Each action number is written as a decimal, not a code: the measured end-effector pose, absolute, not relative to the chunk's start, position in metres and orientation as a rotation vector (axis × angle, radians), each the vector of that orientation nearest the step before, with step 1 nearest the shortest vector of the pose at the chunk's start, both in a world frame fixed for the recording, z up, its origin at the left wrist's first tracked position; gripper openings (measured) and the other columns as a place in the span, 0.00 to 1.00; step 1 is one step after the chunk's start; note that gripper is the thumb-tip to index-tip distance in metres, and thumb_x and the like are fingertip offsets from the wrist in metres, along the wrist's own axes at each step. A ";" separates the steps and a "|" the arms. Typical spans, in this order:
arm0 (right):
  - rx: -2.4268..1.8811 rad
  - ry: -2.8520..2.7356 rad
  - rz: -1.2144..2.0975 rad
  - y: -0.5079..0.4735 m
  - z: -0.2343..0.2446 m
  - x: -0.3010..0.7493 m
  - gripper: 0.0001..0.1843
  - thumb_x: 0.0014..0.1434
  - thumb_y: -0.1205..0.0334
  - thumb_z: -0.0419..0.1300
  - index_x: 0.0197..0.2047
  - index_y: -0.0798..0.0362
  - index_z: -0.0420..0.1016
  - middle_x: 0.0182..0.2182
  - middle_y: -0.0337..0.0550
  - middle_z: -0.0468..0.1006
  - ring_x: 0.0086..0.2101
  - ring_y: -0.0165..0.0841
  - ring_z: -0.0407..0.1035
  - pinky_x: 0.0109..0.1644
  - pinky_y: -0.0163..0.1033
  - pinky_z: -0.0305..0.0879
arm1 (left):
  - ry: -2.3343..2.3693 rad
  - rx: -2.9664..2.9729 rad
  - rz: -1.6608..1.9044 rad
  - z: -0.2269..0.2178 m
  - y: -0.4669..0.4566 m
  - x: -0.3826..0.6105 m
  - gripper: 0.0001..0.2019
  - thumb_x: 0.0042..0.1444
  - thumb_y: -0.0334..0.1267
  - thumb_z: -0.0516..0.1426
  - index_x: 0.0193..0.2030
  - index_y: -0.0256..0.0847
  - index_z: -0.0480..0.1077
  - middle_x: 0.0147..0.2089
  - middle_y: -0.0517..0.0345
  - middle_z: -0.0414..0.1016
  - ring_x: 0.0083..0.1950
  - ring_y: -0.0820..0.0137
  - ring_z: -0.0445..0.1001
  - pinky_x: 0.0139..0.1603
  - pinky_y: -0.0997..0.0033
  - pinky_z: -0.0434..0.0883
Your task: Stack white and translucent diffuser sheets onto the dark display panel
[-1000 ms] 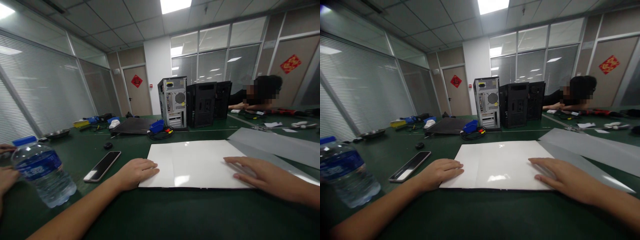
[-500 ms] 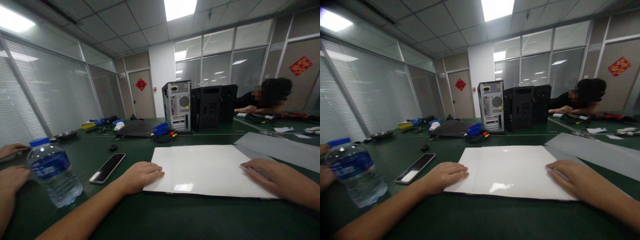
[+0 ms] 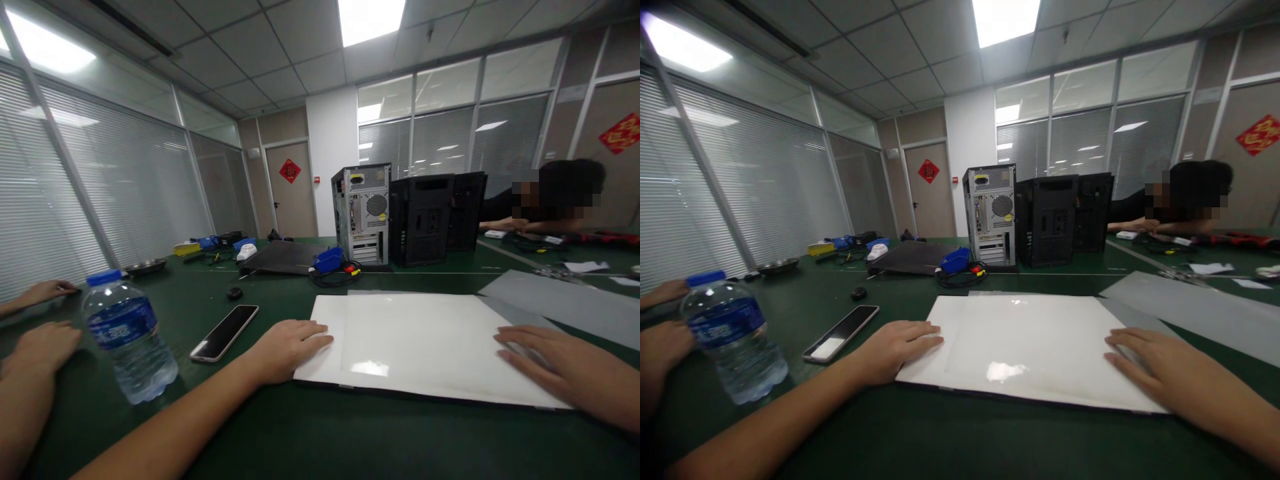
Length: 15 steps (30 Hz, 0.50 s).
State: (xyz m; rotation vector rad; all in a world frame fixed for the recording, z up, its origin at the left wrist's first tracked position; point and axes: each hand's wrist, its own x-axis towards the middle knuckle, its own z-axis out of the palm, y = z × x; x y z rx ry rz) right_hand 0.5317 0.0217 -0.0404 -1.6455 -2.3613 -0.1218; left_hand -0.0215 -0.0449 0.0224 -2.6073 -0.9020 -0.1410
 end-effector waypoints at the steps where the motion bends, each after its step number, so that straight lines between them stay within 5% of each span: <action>1: -1.634 -2.366 -0.107 0.020 -0.039 0.530 0.33 0.60 0.32 0.53 0.59 0.41 0.76 0.58 0.41 0.74 0.58 0.49 0.67 0.65 0.61 0.62 | -0.906 -2.614 -0.137 0.022 -0.045 -0.022 0.25 0.61 0.32 0.55 0.66 0.40 0.63 0.64 0.42 0.71 0.60 0.54 0.74 0.55 0.51 0.75; 15: -1.484 -2.391 0.159 -0.002 -0.028 0.512 0.30 0.64 0.38 0.50 0.68 0.26 0.58 0.68 0.27 0.59 0.65 0.43 0.56 0.70 0.54 0.53 | -0.859 -2.660 -0.144 0.020 -0.042 -0.022 0.22 0.63 0.34 0.54 0.64 0.38 0.65 0.63 0.39 0.72 0.59 0.54 0.75 0.55 0.53 0.76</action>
